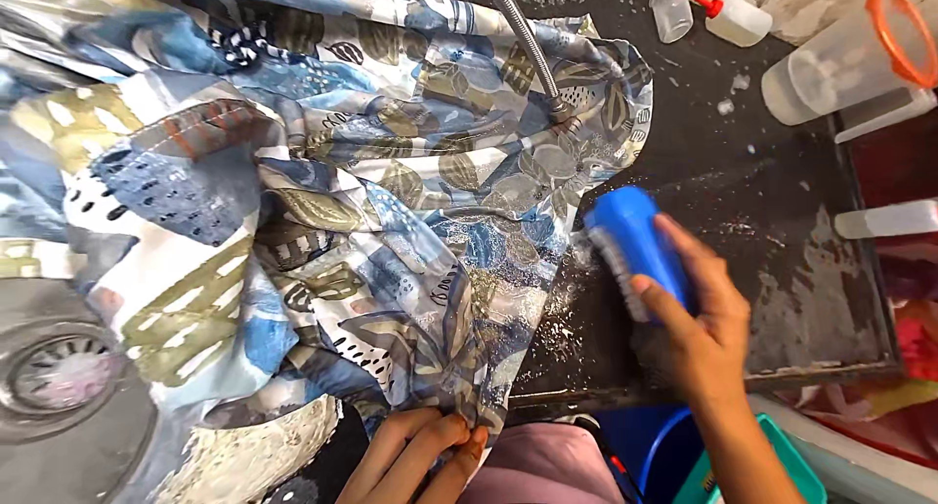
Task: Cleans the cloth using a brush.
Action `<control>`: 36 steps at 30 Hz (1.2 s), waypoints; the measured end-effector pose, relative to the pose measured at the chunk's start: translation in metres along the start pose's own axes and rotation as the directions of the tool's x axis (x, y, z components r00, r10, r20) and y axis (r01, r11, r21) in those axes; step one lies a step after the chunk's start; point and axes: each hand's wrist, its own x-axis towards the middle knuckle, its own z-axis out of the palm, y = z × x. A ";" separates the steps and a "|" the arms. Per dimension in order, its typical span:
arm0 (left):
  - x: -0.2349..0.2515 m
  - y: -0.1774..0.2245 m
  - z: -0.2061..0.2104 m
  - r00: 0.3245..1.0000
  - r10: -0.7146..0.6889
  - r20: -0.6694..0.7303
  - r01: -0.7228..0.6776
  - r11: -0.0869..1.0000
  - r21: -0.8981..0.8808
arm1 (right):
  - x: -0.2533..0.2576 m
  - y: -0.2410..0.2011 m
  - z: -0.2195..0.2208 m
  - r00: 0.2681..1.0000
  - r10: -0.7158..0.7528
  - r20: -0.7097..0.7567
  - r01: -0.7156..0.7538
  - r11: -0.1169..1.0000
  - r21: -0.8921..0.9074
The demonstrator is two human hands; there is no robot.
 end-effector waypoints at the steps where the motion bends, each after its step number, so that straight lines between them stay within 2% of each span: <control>1: -0.001 0.000 0.000 1.000 0.002 -0.004 -0.002 1.000 0.001 | 0.005 0.007 -0.005 0.998 0.019 -0.061 -0.023 0.998 -0.062; 4: 0.001 -0.001 0.001 1.000 0.005 -0.012 -0.005 1.000 -0.009 | 0.008 0.017 -0.002 0.989 0.045 -0.144 -0.086 0.951 -0.296; 6: 0.001 -0.001 0.001 1.000 0.003 -0.017 -0.003 1.000 -0.021 | -0.011 0.000 0.023 0.997 -0.035 -0.075 0.005 0.932 -0.363; 8: 0.000 -0.002 0.001 1.000 0.007 -0.008 -0.007 1.000 -0.018 | -0.033 -0.031 0.050 0.998 -0.062 -0.012 0.057 0.964 -0.261; 10: -0.001 -0.001 0.001 1.000 0.006 -0.006 -0.006 1.000 -0.010 | -0.047 -0.059 0.066 0.998 -0.017 0.066 0.021 0.998 -0.064; 12: 0.000 -0.001 0.001 1.000 0.008 -0.010 -0.008 1.000 -0.007 | -0.055 -0.076 0.075 0.989 -0.078 0.123 0.073 0.996 0.042; 15: -0.001 0.000 -0.001 1.000 0.011 -0.003 -0.011 1.000 0.005 | -0.056 -0.074 0.087 0.950 -0.257 0.175 0.274 0.958 -0.079; 16: -0.001 0.000 -0.001 1.000 0.015 -0.006 -0.015 1.000 0.008 | -0.049 -0.067 0.086 0.944 -0.279 0.177 0.300 0.949 -0.102; 18: -0.002 -0.001 0.000 1.000 0.015 -0.010 -0.015 1.000 0.015 | -0.025 -0.052 0.071 0.955 -0.249 0.162 0.257 0.966 -0.034; 20: -0.002 0.000 0.000 1.000 0.005 -0.007 -0.005 1.000 0.008 | -0.001 -0.040 0.045 0.976 -0.142 0.167 0.127 0.987 0.097; 22: -0.002 0.000 0.000 1.000 -0.017 -0.013 0.017 1.000 -0.026 | 0.007 -0.027 0.025 0.973 -0.138 0.187 0.117 0.986 0.118; 24: -0.001 -0.002 -0.001 0.999 -0.041 -0.016 0.039 0.996 -0.082 | -0.008 -0.015 0.017 0.914 -0.323 0.247 0.308 0.946 0.101; 26: -0.002 -0.002 -0.002 0.999 -0.047 -0.005 0.046 0.993 -0.111 | -0.031 -0.010 0.011 0.740 -0.546 0.392 0.557 0.825 0.097; 27: -0.002 -0.003 -0.002 0.999 -0.049 -0.004 0.048 0.992 -0.113 | -0.036 -0.008 0.010 0.647 -0.611 0.455 0.655 0.752 0.079; 28: -0.002 -0.003 -0.002 0.999 -0.051 -0.006 0.050 0.992 -0.113 | -0.034 -0.003 0.012 0.602 -0.634 0.485 0.711 0.703 0.037; 30: -0.001 -0.003 -0.002 0.999 -0.051 -0.004 0.051 0.992 -0.120 | -0.012 0.013 0.016 0.635 -0.629 0.448 0.727 0.683 -0.072; 32: -0.001 -0.003 -0.002 0.999 -0.054 -0.004 0.053 0.991 -0.126 | 0.022 0.022 0.016 0.695 -0.613 0.376 0.691 0.715 -0.111; 36: 0.000 -0.004 -0.004 0.999 -0.054 0.003 0.054 0.990 -0.127 | 0.065 0.017 -0.001 0.880 -0.371 0.298 0.354 0.928 0.111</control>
